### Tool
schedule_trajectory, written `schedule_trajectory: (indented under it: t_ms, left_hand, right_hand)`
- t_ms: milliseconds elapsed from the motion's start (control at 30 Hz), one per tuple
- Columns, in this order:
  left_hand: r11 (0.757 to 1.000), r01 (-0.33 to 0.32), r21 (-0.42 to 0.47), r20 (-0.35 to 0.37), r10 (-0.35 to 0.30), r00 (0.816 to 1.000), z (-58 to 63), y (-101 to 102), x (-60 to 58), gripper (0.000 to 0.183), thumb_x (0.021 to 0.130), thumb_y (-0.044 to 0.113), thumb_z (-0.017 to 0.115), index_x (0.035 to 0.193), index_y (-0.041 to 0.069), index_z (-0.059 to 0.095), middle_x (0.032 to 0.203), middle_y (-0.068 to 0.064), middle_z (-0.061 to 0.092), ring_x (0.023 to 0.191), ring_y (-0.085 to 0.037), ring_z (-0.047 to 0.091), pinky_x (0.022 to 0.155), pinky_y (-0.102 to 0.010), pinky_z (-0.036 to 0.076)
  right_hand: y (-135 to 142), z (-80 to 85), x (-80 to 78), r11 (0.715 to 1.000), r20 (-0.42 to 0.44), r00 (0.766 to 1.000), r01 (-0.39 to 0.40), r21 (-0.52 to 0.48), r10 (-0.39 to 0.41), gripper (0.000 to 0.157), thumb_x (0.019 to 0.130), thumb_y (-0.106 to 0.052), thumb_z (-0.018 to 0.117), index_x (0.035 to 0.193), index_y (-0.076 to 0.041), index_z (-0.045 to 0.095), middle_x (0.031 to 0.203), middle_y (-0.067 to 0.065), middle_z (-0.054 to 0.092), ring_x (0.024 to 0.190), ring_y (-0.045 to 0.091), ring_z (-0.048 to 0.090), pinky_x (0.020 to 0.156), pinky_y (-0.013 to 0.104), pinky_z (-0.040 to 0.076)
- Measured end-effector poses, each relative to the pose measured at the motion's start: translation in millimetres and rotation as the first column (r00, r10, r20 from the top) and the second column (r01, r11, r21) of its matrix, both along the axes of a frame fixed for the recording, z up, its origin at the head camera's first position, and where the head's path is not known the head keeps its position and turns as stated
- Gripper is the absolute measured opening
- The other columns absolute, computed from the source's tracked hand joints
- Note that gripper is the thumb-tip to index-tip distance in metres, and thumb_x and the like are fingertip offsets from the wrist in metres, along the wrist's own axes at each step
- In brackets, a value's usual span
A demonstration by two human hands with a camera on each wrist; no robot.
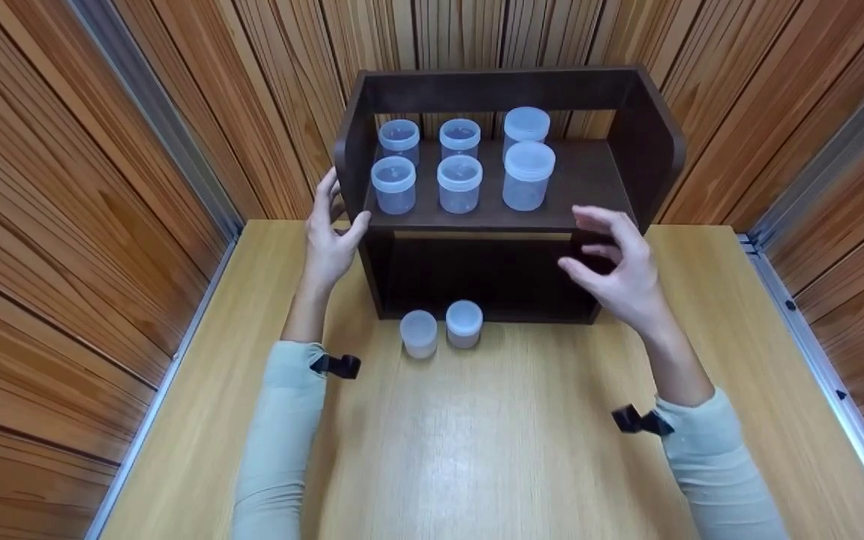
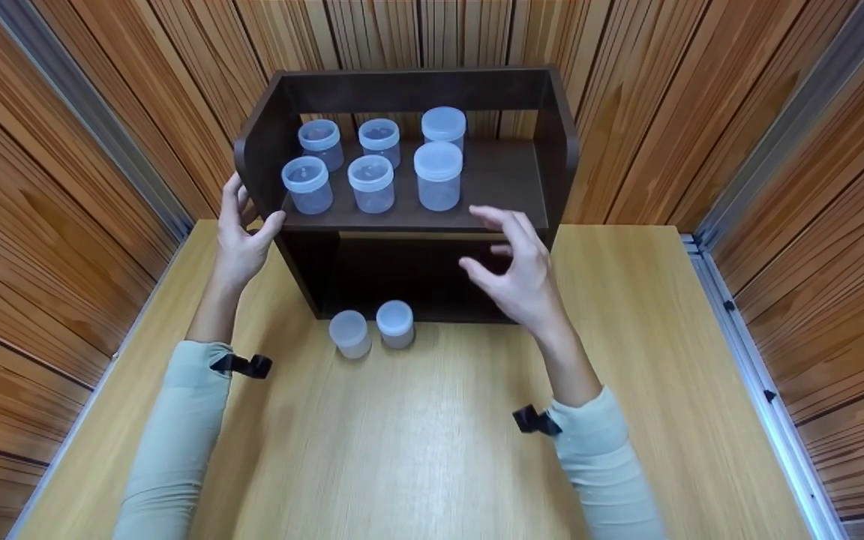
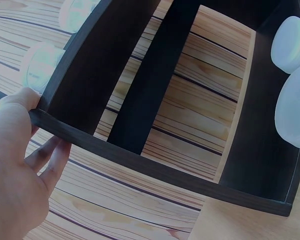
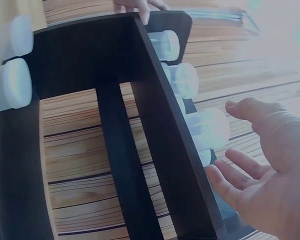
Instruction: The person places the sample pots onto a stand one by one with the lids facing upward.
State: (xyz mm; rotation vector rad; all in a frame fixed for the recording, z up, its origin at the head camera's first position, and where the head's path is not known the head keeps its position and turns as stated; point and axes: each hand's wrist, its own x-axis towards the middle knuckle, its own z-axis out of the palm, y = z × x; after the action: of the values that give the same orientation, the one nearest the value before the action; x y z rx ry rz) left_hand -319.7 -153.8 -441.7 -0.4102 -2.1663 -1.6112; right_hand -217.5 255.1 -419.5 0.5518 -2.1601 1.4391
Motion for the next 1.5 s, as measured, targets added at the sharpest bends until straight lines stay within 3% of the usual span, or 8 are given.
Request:
schedule_trajectory:
  t_ms: [167, 267, 400, 600, 900, 1133, 1300, 1500]
  left_hand:
    - [0.999, 0.021, 0.026, -0.03, -0.02, 0.999, -0.6, 0.6, -1.8, 0.075, 0.103, 0.007, 0.073, 0.17, 0.005, 0.038, 0.166, -0.024, 0.057, 0.146, -0.047, 0.065, 0.082, -0.022, 0.065]
    - [0.999, 0.025, 0.029, -0.028, -0.024, 0.999, -0.3, 0.9, -1.6, 0.075, 0.104, 0.007, 0.072, 0.17, 0.005, 0.038, 0.166, -0.023, 0.057, 0.145, -0.047, 0.065, 0.079, -0.016, 0.062]
    - [1.0, 0.015, 0.014, -0.006, -0.015, 1.0, 0.5, 1.0, -0.1, 0.075, 0.105, 0.008, 0.072, 0.171, 0.007, 0.037, 0.168, -0.021, 0.055, 0.147, -0.045, 0.065, 0.083, -0.023, 0.064]
    - [1.0, 0.016, 0.01, 0.013, -0.017, 1.0, 1.4, 0.8, 0.9, 0.075, 0.106, 0.009, 0.072, 0.172, 0.01, 0.037, 0.17, -0.019, 0.054, 0.148, -0.044, 0.063, 0.093, -0.041, 0.068]
    - [1.0, 0.016, 0.013, 0.017, -0.016, 1.0, 0.2, 0.7, 2.9, 0.075, 0.105, 0.008, 0.072, 0.172, 0.008, 0.036, 0.167, -0.021, 0.057, 0.143, -0.043, 0.067, 0.086, -0.027, 0.065]
    - [0.999, 0.027, 0.021, -0.011, -0.027, 1.0, 2.6, 3.3, 2.8, 0.074, 0.104, 0.008, 0.072, 0.171, 0.006, 0.039, 0.163, -0.023, 0.059, 0.136, -0.042, 0.069, 0.079, -0.017, 0.062]
    - [1.0, 0.013, 0.013, 0.001, -0.013, 1.0, 3.0, 1.7, 3.6, 0.075, 0.105, 0.01, 0.073, 0.171, 0.008, 0.039, 0.165, -0.021, 0.058, 0.138, -0.042, 0.069, 0.083, -0.023, 0.064]
    - [1.0, 0.012, 0.006, 0.018, -0.012, 1.0, 2.3, 0.5, 3.9, 0.075, 0.106, 0.01, 0.072, 0.172, 0.009, 0.036, 0.17, -0.021, 0.054, 0.147, -0.044, 0.063, 0.099, -0.052, 0.069]
  right_hand:
    - [3.0, -12.4, 9.5, 0.999, 0.003, 1.0, -0.029, 0.023, 0.029, 0.062, 0.087, 0.015, 0.086, 0.145, 0.006, 0.067, 0.142, -0.004, 0.069, 0.131, 0.005, 0.067, 0.1, 0.015, 0.059]
    - [3.0, -19.3, 12.8, 0.998, 0.023, 0.999, -0.041, 0.049, 0.04, 0.062, 0.086, 0.015, 0.087, 0.144, 0.007, 0.067, 0.142, 0.001, 0.07, 0.131, 0.002, 0.065, 0.099, 0.014, 0.059]
    - [-0.8, -32.4, 13.8, 0.994, 0.062, 0.996, -0.072, 0.077, 0.067, 0.063, 0.086, 0.013, 0.089, 0.145, 0.005, 0.067, 0.143, 0.022, 0.068, 0.132, 0.001, 0.064, 0.099, 0.013, 0.059]
    - [-15.2, -62.8, 8.5, 0.983, 0.106, 0.987, -0.136, 0.126, 0.123, 0.065, 0.085, 0.005, 0.093, 0.146, 0.0, 0.07, 0.148, 0.023, 0.067, 0.137, 0.0, 0.06, 0.103, 0.02, 0.061]
    - [-36.1, -117.2, -7.6, 0.963, 0.25, 0.945, -0.243, 0.115, 0.209, 0.073, 0.085, -0.001, 0.096, 0.151, -0.005, 0.067, 0.163, 0.026, 0.057, 0.152, 0.04, 0.055, 0.114, 0.068, 0.058]
    - [-48.1, -151.3, -24.1, 0.953, 0.298, 0.919, -0.292, 0.078, 0.257, 0.074, 0.086, 0.002, 0.094, 0.153, -0.002, 0.063, 0.164, 0.031, 0.052, 0.153, 0.052, 0.052, 0.116, 0.072, 0.056]
    - [-60.6, -167.8, -35.3, 0.947, 0.319, 0.905, -0.315, 0.057, 0.282, 0.073, 0.086, -0.001, 0.095, 0.152, -0.001, 0.064, 0.162, 0.03, 0.056, 0.152, 0.047, 0.053, 0.118, 0.068, 0.056]
    - [-75.0, -180.8, -42.6, 0.947, 0.345, 0.891, -0.319, 0.016, 0.295, 0.073, 0.084, 0.0, 0.097, 0.15, 0.002, 0.064, 0.156, 0.025, 0.062, 0.146, 0.037, 0.056, 0.119, 0.063, 0.057]
